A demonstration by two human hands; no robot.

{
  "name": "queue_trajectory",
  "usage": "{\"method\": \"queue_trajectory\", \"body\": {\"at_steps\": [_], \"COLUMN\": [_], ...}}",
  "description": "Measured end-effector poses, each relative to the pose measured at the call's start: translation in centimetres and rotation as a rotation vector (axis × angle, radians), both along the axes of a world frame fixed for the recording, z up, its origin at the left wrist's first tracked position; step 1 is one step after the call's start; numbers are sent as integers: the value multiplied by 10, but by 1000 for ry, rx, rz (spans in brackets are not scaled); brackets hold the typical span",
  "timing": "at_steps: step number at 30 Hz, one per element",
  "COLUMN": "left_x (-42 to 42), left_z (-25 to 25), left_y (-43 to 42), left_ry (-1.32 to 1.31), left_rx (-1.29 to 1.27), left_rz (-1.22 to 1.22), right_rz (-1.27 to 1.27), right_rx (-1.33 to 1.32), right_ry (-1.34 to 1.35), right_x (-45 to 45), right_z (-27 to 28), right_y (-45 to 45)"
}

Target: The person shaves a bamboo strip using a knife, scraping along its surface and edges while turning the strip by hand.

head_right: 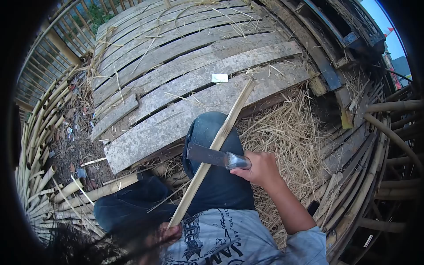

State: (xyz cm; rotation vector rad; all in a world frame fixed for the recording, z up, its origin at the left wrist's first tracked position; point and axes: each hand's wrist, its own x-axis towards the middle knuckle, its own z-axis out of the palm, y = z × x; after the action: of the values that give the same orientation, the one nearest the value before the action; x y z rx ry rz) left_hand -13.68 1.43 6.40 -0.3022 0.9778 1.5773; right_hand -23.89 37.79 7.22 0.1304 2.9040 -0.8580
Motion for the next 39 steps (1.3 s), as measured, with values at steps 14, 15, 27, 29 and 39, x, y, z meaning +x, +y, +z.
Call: {"method": "queue_trajectory", "body": {"at_steps": [14,15,27,29,39], "left_x": [-95,-100,-118,-118,-96], "left_z": [20,17,-7,-6,-10], "left_y": [96,101,102,103,104], "left_ry": [1110,1142,-211,-168,107], "left_rx": [-589,-570,316,276,39], "left_rz": [-84,-49,87,77,97], "right_rz": [128,123,175,172,97], "right_rx": [-56,-53,44,49,83], "right_ry": [-80,-72,-105,-105,-22], "right_x": [8,8,-1,-2,4], "right_z": [18,18,14,15,3], "right_y": [-29,-28,-27,-28,-33]}}
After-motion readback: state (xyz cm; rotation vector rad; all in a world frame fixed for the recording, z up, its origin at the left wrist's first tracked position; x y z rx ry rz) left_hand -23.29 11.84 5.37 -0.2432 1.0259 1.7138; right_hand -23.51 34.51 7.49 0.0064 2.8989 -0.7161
